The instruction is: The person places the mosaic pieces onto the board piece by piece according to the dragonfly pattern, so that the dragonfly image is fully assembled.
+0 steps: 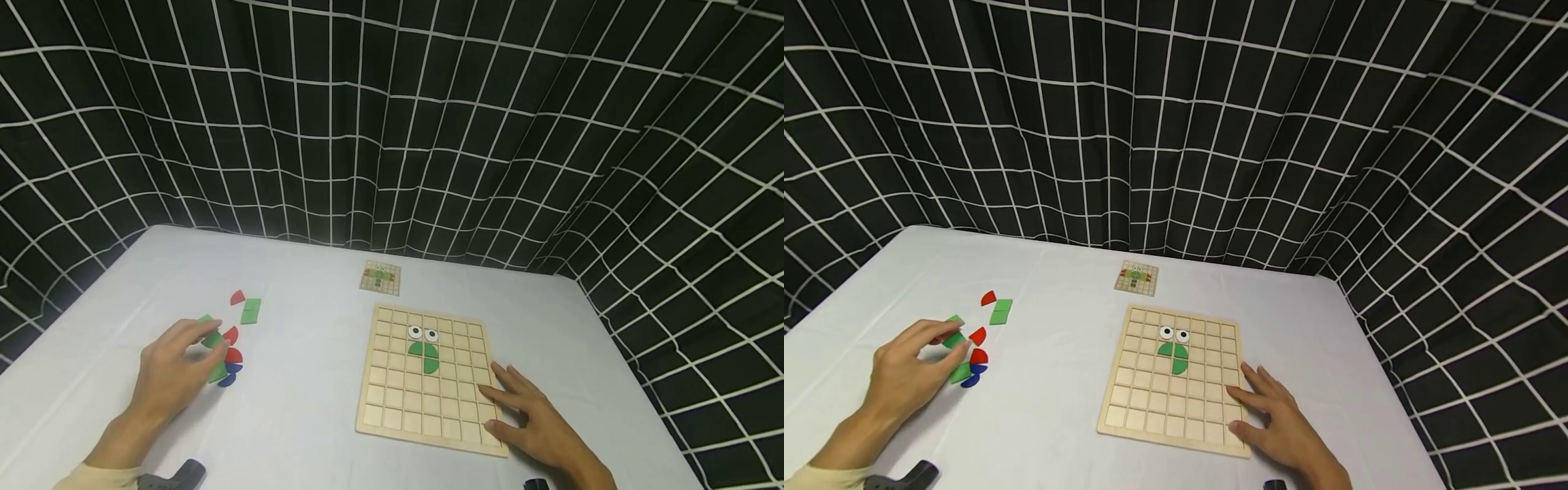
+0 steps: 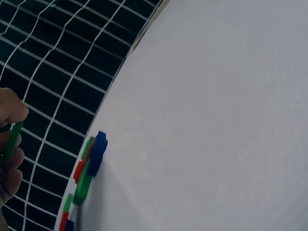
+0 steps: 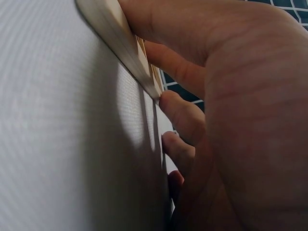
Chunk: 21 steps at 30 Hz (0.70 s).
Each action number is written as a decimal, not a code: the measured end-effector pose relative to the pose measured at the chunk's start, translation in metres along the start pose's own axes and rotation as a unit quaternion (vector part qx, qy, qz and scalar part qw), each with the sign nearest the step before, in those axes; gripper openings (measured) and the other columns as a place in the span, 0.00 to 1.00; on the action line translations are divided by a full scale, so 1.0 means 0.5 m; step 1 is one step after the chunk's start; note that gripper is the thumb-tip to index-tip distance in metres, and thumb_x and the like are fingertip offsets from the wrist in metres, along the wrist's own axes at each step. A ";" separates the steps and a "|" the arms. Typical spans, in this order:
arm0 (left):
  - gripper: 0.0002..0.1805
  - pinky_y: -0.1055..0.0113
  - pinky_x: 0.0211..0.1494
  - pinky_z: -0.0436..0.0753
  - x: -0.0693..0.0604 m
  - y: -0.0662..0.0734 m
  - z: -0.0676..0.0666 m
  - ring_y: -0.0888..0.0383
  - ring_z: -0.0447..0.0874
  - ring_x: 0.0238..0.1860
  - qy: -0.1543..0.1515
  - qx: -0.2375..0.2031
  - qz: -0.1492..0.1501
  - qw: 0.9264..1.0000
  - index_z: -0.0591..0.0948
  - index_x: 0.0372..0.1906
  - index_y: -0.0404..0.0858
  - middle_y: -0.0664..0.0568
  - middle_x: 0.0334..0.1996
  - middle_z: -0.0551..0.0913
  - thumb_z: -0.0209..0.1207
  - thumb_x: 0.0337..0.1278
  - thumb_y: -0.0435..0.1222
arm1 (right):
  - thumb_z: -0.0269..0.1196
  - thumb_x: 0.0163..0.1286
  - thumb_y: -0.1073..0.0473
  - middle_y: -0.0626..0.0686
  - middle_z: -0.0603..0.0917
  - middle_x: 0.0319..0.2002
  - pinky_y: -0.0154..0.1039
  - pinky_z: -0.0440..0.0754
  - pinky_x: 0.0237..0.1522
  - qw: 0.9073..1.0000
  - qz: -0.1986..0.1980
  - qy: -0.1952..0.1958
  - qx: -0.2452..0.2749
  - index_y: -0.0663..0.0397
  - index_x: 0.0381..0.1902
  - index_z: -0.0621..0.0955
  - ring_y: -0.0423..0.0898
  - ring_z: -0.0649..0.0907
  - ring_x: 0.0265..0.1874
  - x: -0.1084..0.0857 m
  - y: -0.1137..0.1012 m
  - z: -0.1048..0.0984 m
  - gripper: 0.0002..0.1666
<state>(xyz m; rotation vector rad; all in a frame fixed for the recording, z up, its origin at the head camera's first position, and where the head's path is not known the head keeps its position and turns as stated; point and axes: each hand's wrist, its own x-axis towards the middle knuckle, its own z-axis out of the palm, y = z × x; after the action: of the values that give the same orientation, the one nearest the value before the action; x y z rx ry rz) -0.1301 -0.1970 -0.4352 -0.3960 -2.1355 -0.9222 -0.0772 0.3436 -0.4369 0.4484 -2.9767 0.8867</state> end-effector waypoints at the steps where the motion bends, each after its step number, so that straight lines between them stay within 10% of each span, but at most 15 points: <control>1: 0.20 0.89 0.51 0.69 0.003 0.003 0.000 0.81 0.74 0.46 0.002 -0.009 0.009 1.000 0.87 0.41 0.30 0.46 0.32 0.85 0.71 0.33 0.23 | 0.74 0.57 0.43 0.57 0.67 0.73 0.77 0.56 0.61 1.000 0.003 -0.001 -0.001 0.43 0.58 0.85 0.69 0.58 0.72 0.001 0.000 0.000 0.31; 10: 0.16 0.84 0.49 0.73 0.040 0.039 0.020 0.67 0.77 0.31 0.022 -0.067 0.082 0.994 0.88 0.39 0.32 0.50 0.31 0.85 0.63 0.42 0.34 | 0.75 0.57 0.44 0.58 0.67 0.73 0.77 0.56 0.61 1.000 0.000 -0.001 0.008 0.44 0.58 0.85 0.70 0.58 0.72 0.001 -0.003 0.001 0.31; 21: 0.19 0.81 0.50 0.75 0.071 0.122 0.091 0.55 0.83 0.34 -0.025 -0.142 0.118 0.983 0.87 0.43 0.33 0.50 0.35 0.85 0.67 0.37 0.24 | 0.75 0.57 0.44 0.58 0.67 0.73 0.77 0.55 0.60 1.000 -0.007 0.002 0.007 0.46 0.58 0.85 0.70 0.58 0.72 0.003 -0.003 0.000 0.31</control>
<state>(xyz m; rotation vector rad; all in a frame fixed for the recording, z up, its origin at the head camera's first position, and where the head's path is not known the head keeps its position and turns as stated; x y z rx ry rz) -0.1449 -0.1225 -0.3996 -0.8039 -1.9513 -1.0880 -0.0780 0.3421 -0.4358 0.4653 -2.9621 0.9063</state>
